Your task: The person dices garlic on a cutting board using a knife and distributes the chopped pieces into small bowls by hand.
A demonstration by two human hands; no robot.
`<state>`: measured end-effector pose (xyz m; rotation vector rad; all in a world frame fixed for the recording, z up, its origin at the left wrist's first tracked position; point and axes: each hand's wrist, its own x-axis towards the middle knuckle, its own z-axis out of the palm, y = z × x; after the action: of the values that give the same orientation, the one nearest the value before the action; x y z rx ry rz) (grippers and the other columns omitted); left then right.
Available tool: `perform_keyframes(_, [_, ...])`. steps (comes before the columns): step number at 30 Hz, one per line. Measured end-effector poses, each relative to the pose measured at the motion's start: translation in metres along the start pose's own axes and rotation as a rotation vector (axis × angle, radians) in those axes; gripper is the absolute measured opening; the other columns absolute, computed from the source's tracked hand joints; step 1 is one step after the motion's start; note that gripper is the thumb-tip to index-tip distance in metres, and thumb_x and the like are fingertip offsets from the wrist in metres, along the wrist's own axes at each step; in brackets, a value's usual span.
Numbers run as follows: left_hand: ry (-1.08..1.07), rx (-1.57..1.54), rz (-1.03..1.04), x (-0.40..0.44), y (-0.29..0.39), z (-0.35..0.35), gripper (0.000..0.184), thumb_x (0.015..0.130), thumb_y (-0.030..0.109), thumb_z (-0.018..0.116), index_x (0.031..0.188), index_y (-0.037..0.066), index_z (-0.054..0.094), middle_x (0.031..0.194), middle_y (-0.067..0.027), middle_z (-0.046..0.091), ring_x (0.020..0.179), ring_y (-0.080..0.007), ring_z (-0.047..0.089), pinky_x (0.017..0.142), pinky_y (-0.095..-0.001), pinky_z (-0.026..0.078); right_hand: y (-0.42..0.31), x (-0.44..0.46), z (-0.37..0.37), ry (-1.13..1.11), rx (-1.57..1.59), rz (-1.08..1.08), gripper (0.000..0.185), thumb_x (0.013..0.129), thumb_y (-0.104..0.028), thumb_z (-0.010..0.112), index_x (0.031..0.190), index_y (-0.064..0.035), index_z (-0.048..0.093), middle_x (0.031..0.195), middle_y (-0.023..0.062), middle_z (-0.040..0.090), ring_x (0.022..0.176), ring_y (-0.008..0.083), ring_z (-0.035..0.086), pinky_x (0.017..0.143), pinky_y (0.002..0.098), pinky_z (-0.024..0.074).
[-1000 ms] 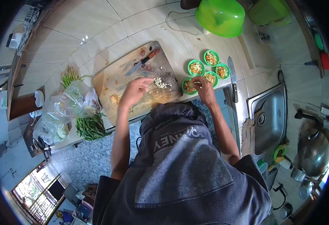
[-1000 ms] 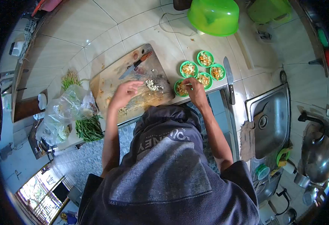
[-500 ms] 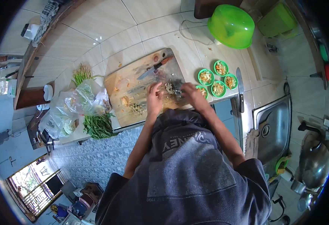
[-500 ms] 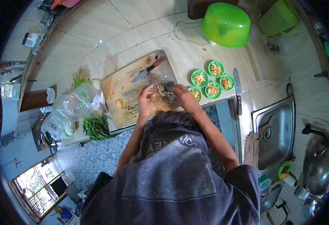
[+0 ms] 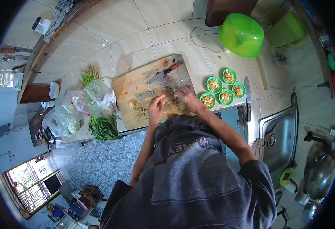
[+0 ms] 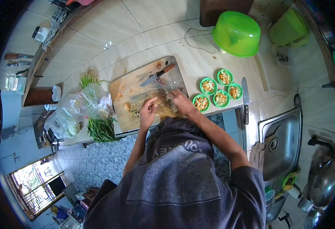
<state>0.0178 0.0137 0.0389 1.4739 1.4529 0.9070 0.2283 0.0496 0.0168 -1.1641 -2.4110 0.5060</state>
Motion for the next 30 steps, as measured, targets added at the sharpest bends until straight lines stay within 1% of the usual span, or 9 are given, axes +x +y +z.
perform_keyframes(1, [0.0, -0.015, -0.007, -0.001, 0.0, 0.001, 0.032, 0.09, 0.001, 0.06, 0.121, 0.007, 0.061, 0.115, -0.0076, 0.06, 0.094, -0.0164, 0.063, 0.077, -0.0287, 0.052, 0.002, 0.002, 0.005, 0.074, 0.026, -0.024, 0.039, 0.073, 0.001, 0.061, 0.113, -0.0003, 0.057, 0.113, 0.0194, 0.058, 0.109, 0.0339, 0.056, 0.094, 0.0398, 0.0473])
perform_keyframes(4, [-0.015, -0.008, -0.047, -0.002, 0.008, 0.003, 0.031, 0.089, 0.001, 0.06, 0.12, 0.007, 0.061, 0.114, -0.0072, 0.06, 0.093, -0.0152, 0.063, 0.077, -0.0283, 0.053, -0.015, 0.005, -0.015, 0.125, 0.465, 0.287, 0.025, 0.081, 0.0, 0.061, 0.105, 0.0001, 0.063, 0.102, 0.0148, 0.064, 0.096, 0.0319, 0.062, 0.088, 0.0371, 0.0504])
perform_keyframes(7, [-0.03, 0.022, -0.055, 0.002, 0.008, 0.007, 0.031, 0.089, 0.001, 0.06, 0.119, 0.007, 0.062, 0.114, -0.0073, 0.061, 0.092, -0.0148, 0.062, 0.077, -0.0278, 0.053, -0.011, 0.002, -0.021, 0.184, 0.565, 0.366, 0.018, 0.085, -0.003, 0.063, 0.103, -0.0013, 0.065, 0.097, 0.0142, 0.067, 0.085, 0.0283, 0.067, 0.079, 0.034, 0.0534])
perform_keyframes(12, [-0.021, 0.008, 0.005, 0.009, 0.009, 0.015, 0.03, 0.088, -0.002, 0.059, 0.117, 0.007, 0.063, 0.107, -0.0078, 0.061, 0.081, -0.0139, 0.06, 0.075, -0.0273, 0.054, -0.004, -0.004, -0.021, 0.343, 0.903, 0.527, 0.014, 0.084, -0.003, 0.068, 0.097, 0.0007, 0.066, 0.09, 0.0099, 0.07, 0.083, 0.0137, 0.064, 0.075, 0.0275, 0.0517])
perform_keyframes(16, [-0.048, -0.008, 0.005, 0.009, 0.006, 0.016, 0.029, 0.089, -0.002, 0.058, 0.117, 0.006, 0.063, 0.11, -0.0075, 0.061, 0.083, -0.0131, 0.06, 0.075, -0.027, 0.054, -0.011, -0.006, -0.046, 0.326, 1.076, 0.679, 0.013, 0.086, -0.003, 0.067, 0.098, 0.0026, 0.065, 0.09, 0.0044, 0.067, 0.086, 0.01, 0.062, 0.077, 0.0253, 0.0499])
perform_keyframes(20, [-0.074, -0.046, -0.017, 0.011, -0.007, 0.014, 0.028, 0.092, 0.005, 0.059, 0.12, 0.005, 0.061, 0.114, -0.0064, 0.063, 0.092, -0.0132, 0.062, 0.081, -0.0269, 0.052, 0.005, -0.039, -0.064, 0.483, 1.28, 0.653, 0.016, 0.088, -0.004, 0.066, 0.103, 0.0015, 0.063, 0.092, 0.0039, 0.067, 0.087, 0.0096, 0.061, 0.082, 0.0248, 0.0484])
perform_keyframes(23, [-0.075, -0.057, -0.007, 0.008, -0.016, 0.016, 0.028, 0.093, 0.006, 0.058, 0.121, 0.005, 0.06, 0.112, -0.0071, 0.064, 0.093, -0.0128, 0.062, 0.083, -0.0266, 0.051, 0.027, -0.09, -0.088, 0.605, 1.031, 0.787, 0.015, 0.089, -0.006, 0.065, 0.102, 0.0016, 0.064, 0.092, 0.0055, 0.068, 0.088, 0.0123, 0.064, 0.079, 0.0272, 0.0507])
perform_keyframes(25, [-0.096, -0.084, -0.031, 0.008, -0.021, 0.016, 0.029, 0.093, 0.007, 0.058, 0.122, 0.004, 0.06, 0.111, -0.0077, 0.065, 0.094, -0.0127, 0.062, 0.083, -0.0266, 0.05, 0.023, -0.112, -0.124, 0.486, 0.599, 0.956, 0.016, 0.088, -0.008, 0.065, 0.101, 0.0011, 0.066, 0.092, 0.0089, 0.07, 0.086, 0.0152, 0.067, 0.077, 0.0289, 0.0519])
perform_keyframes(30, [-0.128, -0.021, -0.041, 0.015, -0.019, 0.016, 0.029, 0.094, 0.007, 0.058, 0.122, 0.003, 0.059, 0.11, -0.0081, 0.065, 0.094, -0.0125, 0.062, 0.083, -0.0259, 0.05, 0.039, -0.143, -0.123, 0.453, 0.276, 0.908, 0.016, 0.085, -0.008, 0.065, 0.098, 0.0015, 0.066, 0.09, 0.0159, 0.069, 0.082, 0.0235, 0.069, 0.074, 0.0331, 0.0523])
